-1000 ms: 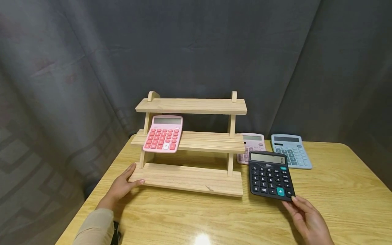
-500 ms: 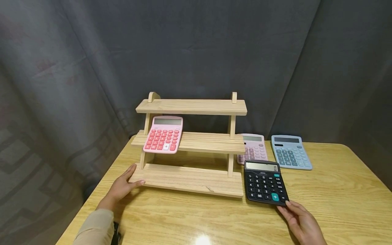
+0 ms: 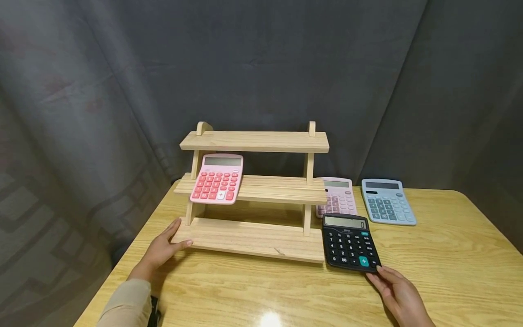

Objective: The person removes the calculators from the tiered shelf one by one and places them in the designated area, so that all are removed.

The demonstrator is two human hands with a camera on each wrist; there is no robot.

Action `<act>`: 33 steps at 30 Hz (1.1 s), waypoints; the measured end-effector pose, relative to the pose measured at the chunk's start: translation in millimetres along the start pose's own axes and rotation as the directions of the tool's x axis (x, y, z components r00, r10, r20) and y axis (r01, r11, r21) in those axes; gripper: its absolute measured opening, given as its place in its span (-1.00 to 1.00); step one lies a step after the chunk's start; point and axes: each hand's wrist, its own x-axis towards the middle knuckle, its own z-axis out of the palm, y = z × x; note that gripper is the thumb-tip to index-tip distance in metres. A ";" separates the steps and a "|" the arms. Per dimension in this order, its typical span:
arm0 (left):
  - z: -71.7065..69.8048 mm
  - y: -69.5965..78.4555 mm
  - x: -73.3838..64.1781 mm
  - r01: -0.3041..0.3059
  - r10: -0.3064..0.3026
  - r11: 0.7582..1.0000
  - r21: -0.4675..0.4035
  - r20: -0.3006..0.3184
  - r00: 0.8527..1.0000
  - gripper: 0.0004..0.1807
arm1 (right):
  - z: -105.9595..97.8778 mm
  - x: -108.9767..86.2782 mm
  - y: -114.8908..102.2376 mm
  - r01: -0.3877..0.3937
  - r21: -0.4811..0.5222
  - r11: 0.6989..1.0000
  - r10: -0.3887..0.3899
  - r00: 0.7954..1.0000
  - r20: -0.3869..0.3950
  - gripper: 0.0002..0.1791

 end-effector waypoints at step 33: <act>-0.8 -2.9 1.9 -0.021 0.021 1.000 0.010 0.017 1.000 0.01 | 14.6 -13.6 -12.8 0.259 -0.760 0.596 -0.469 0.881 -0.068 -0.47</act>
